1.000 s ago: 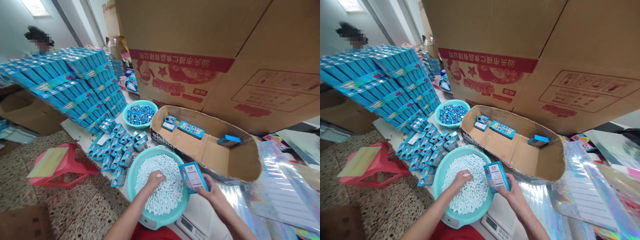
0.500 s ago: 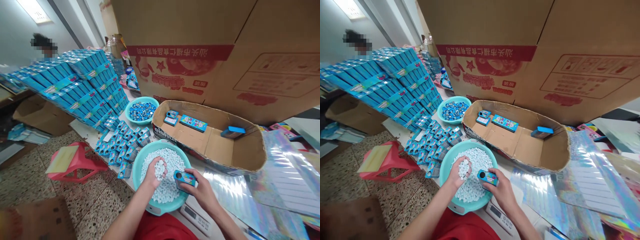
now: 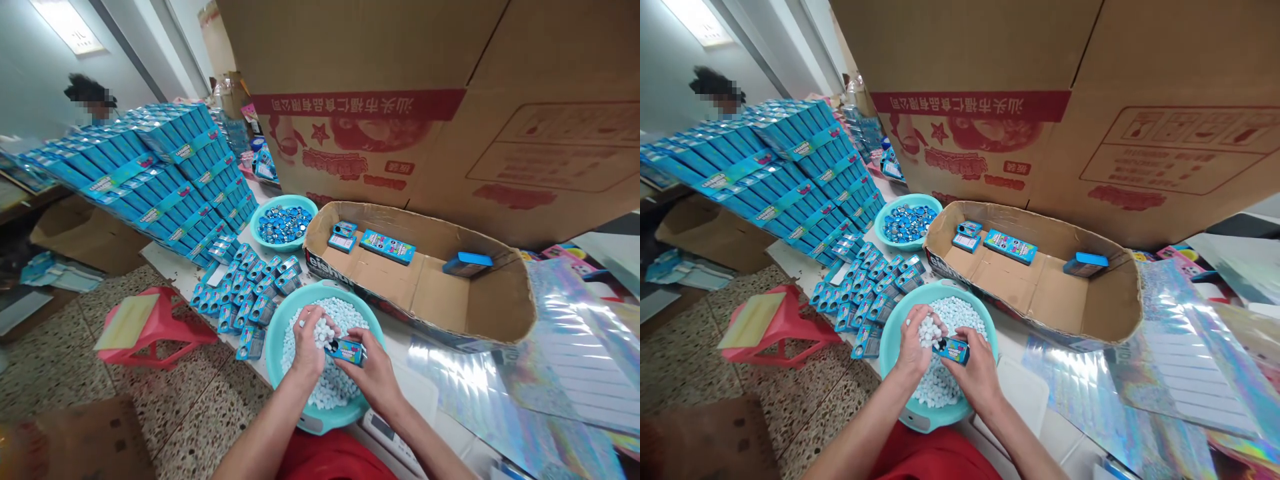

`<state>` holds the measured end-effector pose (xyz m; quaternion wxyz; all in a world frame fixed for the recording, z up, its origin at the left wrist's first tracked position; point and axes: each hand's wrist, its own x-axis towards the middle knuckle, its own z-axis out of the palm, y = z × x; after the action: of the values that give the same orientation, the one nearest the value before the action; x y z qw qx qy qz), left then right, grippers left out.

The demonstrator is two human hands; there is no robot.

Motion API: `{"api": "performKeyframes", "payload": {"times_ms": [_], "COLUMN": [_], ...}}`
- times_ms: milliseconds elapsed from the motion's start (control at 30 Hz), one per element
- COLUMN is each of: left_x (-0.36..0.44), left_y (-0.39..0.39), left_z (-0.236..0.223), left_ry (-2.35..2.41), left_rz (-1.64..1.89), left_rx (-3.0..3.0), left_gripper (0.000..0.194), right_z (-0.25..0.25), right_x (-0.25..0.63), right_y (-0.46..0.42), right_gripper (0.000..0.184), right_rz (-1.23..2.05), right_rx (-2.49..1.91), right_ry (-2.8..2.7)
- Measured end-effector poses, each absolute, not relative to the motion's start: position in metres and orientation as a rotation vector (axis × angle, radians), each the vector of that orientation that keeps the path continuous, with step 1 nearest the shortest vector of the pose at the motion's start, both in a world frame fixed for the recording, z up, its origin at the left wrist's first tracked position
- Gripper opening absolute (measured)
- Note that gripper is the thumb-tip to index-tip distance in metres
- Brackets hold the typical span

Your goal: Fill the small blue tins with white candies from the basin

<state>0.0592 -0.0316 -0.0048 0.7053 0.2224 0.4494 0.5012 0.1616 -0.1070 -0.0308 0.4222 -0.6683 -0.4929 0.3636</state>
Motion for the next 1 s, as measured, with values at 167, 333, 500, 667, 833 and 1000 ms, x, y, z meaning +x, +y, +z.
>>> {"api": "performKeyframes", "payload": {"times_ms": [167,333,500,667,833,1000], "left_x": [0.060,0.058,0.056,0.056,0.056,0.059], "left_y": [-0.029,-0.028,-0.028,-0.027,-0.024,-0.023], "left_z": [-0.001,-0.003,-0.007,-0.010,-0.011,-0.010], "left_ry": [1.077,1.079,1.106,1.129,1.114,1.107], "left_rz": [1.112,1.130,1.129,1.153,1.159,1.177], "left_rx": [0.535,0.579,0.589,0.624,0.595,0.616], "left_gripper": [0.027,0.024,0.025,0.026,0.027,0.027], "right_z": [-0.031,-0.035,-0.033,-0.033,-0.035,-0.035], "right_x": [0.161,0.160,0.158,0.156,0.157,0.161], "right_y": [-0.102,-0.099,-0.096,-0.095,-0.092,-0.089], "right_gripper": [0.038,0.037,0.039,0.040,0.040,0.042], "right_rz": [0.917,0.841,0.751,0.717,0.694,0.681], "right_rx": [-1.712,-1.722,-1.723,-1.736,-1.746,-1.766], "right_ry": [-1.215,-1.257,-1.323,-1.390,-1.374,-1.386]}}
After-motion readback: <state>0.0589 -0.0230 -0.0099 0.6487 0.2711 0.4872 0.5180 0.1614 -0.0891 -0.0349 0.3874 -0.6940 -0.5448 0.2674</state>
